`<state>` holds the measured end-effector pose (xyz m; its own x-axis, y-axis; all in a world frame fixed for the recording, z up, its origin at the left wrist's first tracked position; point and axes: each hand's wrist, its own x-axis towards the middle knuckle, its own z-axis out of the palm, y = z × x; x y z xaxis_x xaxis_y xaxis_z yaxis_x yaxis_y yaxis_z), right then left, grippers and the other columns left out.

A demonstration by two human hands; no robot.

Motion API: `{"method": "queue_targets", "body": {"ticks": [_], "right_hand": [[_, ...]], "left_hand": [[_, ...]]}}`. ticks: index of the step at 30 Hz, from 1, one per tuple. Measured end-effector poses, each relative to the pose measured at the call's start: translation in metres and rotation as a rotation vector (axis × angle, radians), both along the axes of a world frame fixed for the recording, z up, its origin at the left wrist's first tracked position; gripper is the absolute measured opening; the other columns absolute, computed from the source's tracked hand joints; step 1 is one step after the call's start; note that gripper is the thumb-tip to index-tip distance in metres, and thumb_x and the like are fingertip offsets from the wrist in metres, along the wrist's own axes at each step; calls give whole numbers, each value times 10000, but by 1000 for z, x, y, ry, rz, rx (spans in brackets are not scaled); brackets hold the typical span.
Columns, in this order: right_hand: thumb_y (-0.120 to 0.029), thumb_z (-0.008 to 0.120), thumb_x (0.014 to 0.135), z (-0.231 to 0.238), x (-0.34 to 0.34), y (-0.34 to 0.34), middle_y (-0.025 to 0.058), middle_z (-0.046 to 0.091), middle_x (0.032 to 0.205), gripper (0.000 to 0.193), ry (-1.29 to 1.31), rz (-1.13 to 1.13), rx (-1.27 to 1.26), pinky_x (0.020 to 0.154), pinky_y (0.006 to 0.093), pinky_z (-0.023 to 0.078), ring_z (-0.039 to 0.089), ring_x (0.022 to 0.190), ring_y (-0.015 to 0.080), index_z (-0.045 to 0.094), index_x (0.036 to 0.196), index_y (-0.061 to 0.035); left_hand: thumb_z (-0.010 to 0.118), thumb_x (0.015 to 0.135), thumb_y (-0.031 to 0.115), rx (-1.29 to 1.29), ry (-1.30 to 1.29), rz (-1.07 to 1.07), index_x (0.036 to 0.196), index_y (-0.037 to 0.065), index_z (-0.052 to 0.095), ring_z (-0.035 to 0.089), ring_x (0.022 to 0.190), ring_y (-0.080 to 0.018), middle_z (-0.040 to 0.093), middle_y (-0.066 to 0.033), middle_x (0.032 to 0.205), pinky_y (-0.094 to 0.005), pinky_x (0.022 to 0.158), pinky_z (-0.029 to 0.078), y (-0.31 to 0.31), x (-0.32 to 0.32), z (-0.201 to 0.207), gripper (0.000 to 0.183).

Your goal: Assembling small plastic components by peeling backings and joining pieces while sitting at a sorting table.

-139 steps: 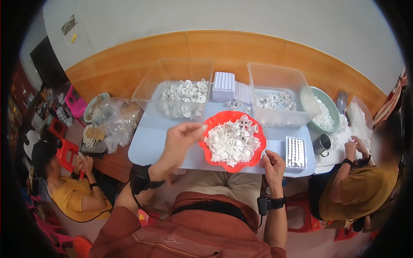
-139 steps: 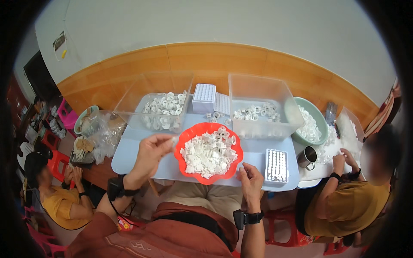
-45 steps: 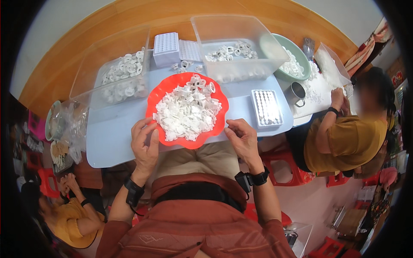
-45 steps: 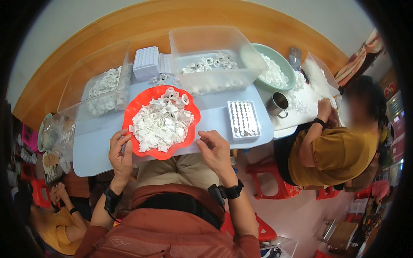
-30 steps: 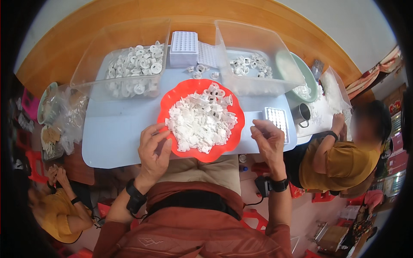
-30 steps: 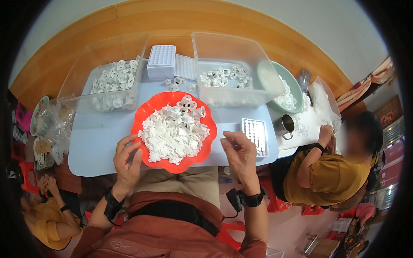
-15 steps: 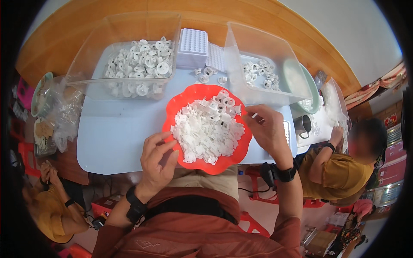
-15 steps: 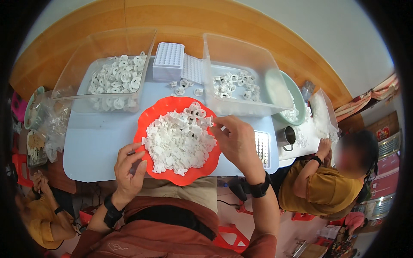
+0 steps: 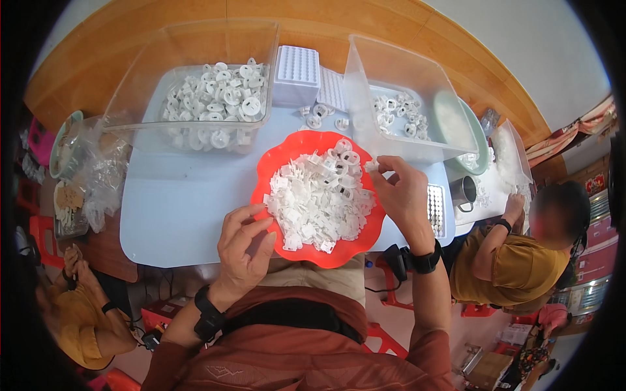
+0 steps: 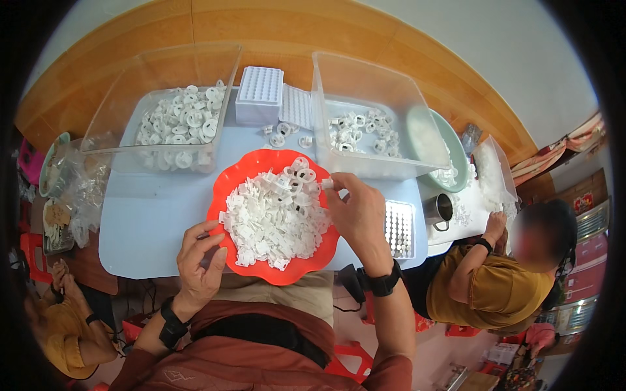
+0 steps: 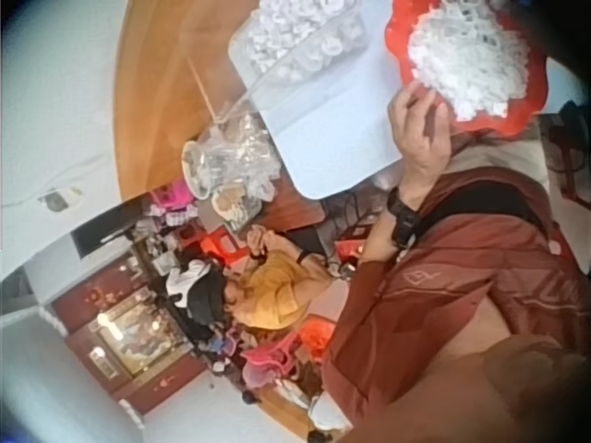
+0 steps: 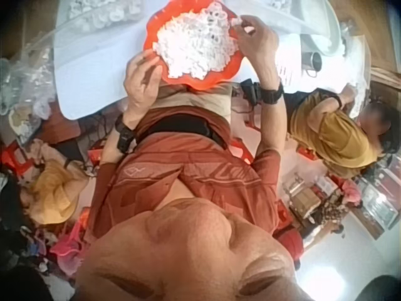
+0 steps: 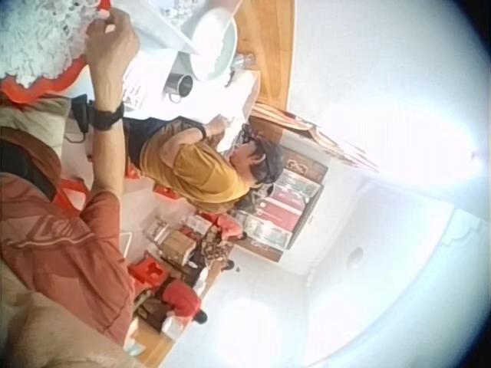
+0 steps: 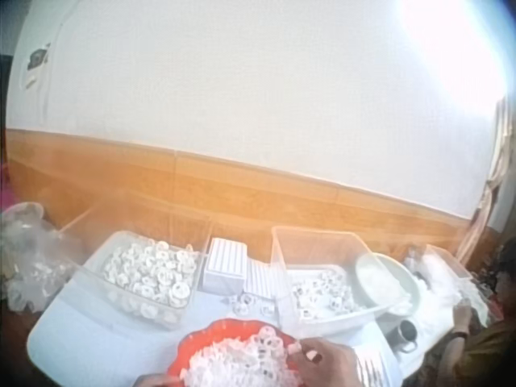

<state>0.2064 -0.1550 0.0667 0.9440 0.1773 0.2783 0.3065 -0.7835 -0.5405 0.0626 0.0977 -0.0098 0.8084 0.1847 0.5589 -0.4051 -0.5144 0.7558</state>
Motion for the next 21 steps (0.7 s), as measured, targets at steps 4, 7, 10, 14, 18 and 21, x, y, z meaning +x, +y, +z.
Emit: {"method": "queue_targets", "body": {"ticks": [4, 7, 10, 14, 18, 21], "right_hand": [[-73, 739, 842, 5, -17, 2, 51, 726, 819, 194, -55, 8, 170, 540, 301, 496, 642, 559, 153, 698, 1029, -43], [-24, 749, 829, 9, -38, 2, 56, 730, 849, 283, -125, 73, 218, 533, 276, 491, 643, 564, 126, 673, 1101, -40], [7, 768, 799, 12, -62, 8, 67, 728, 873, 395, -155, 141, 279, 543, 266, 505, 656, 571, 124, 645, 1171, -49], [16, 791, 777, 14, -87, 24, 66, 730, 895, 422, -196, 302, 323, 536, 260, 518, 675, 578, 134, 644, 1168, -37], [10, 813, 755, 15, -103, 39, 53, 722, 879, 394, -244, 426, 367, 490, 261, 493, 650, 556, 142, 660, 1116, -33], [9, 817, 748, 12, -108, 43, 57, 716, 867, 388, -319, 495, 374, 477, 270, 479, 632, 552, 154, 656, 1098, -38]], "left_hand": [[745, 833, 66, 16, -12, 8, 1075, 5, 677, 613, 1050, -327, 629, -189, 1201, -381, 858, 524, 4, -1, 0, 259], [771, 819, 62, 42, -85, 113, 1099, 5, 665, 613, 1078, -318, 632, -197, 1196, -374, 865, 537, 1, -6, 5, 306], [787, 811, 46, 22, -153, 76, 1119, 2, 654, 637, 1039, -300, 635, -195, 1193, -356, 847, 549, -3, -13, 19, 338], [735, 869, -6, -101, -51, -196, 1195, -35, 605, 620, 1053, -221, 586, -206, 1259, -314, 892, 521, -10, -17, 37, 352], [674, 915, -32, -458, 104, -358, 1251, -34, 599, 617, 1020, -166, 580, -166, 1285, -305, 904, 526, -26, -12, 51, 344], [705, 905, 10, -597, 216, -449, 1234, -7, 627, 643, 996, -170, 602, -144, 1243, -297, 872, 558, -28, -10, 58, 338]]}}
